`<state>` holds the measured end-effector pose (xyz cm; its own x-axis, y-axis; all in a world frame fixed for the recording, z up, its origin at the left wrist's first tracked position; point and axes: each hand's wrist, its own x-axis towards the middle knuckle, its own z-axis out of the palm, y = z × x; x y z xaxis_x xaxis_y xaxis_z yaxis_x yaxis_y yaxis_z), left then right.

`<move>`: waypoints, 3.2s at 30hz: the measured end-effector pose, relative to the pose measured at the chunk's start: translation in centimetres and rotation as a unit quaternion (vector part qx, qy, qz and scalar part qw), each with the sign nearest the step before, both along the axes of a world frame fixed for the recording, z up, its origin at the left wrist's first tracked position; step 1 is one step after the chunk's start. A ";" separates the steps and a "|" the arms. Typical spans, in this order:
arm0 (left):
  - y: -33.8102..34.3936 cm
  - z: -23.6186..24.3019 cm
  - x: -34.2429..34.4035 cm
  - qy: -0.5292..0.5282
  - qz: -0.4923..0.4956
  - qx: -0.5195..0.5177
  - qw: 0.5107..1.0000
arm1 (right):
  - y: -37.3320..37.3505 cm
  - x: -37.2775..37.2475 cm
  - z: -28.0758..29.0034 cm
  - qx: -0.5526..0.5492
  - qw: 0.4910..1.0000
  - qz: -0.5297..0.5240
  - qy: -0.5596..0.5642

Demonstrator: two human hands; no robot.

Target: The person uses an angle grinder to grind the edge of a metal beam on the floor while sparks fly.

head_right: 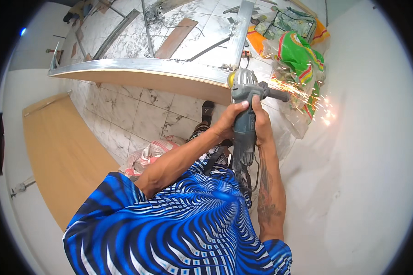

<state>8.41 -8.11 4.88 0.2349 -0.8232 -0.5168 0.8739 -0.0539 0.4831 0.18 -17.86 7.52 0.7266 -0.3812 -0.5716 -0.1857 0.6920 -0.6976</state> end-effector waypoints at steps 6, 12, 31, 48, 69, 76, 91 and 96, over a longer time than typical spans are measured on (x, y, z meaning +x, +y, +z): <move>0.4 0.9 -1.5 -0.014 0.045 -0.034 0.998 | 0.9 -1.0 0.7 0.004 1.000 0.003 -0.020; -1.2 1.5 0.6 -0.062 -0.001 0.009 0.998 | -0.4 0.4 0.0 0.062 0.994 -0.048 -0.079; 0.0 1.4 -1.7 -0.147 -0.029 0.104 0.983 | 1.9 -2.4 -2.6 0.104 0.980 -0.117 -0.122; -1.8 2.9 0.0 -0.238 -0.090 0.171 0.952 | 1.5 -1.7 -4.3 0.184 0.960 -0.176 -0.117; -0.4 2.3 -2.0 -0.228 -0.092 0.236 0.940 | 3.8 -3.1 -5.1 0.251 0.934 -0.203 -0.151; -0.4 1.7 -1.3 -0.221 -0.099 0.223 0.944 | 3.8 -2.7 -6.3 0.265 0.930 -0.187 -0.170; 0.4 -1.5 -0.1 -0.230 -0.135 0.203 0.942 | 4.3 -2.3 -7.7 0.260 0.933 -0.180 -0.174; 0.4 -1.2 -0.1 -0.253 -0.128 0.209 0.936 | 4.6 -2.3 -7.7 0.256 0.932 -0.187 -0.177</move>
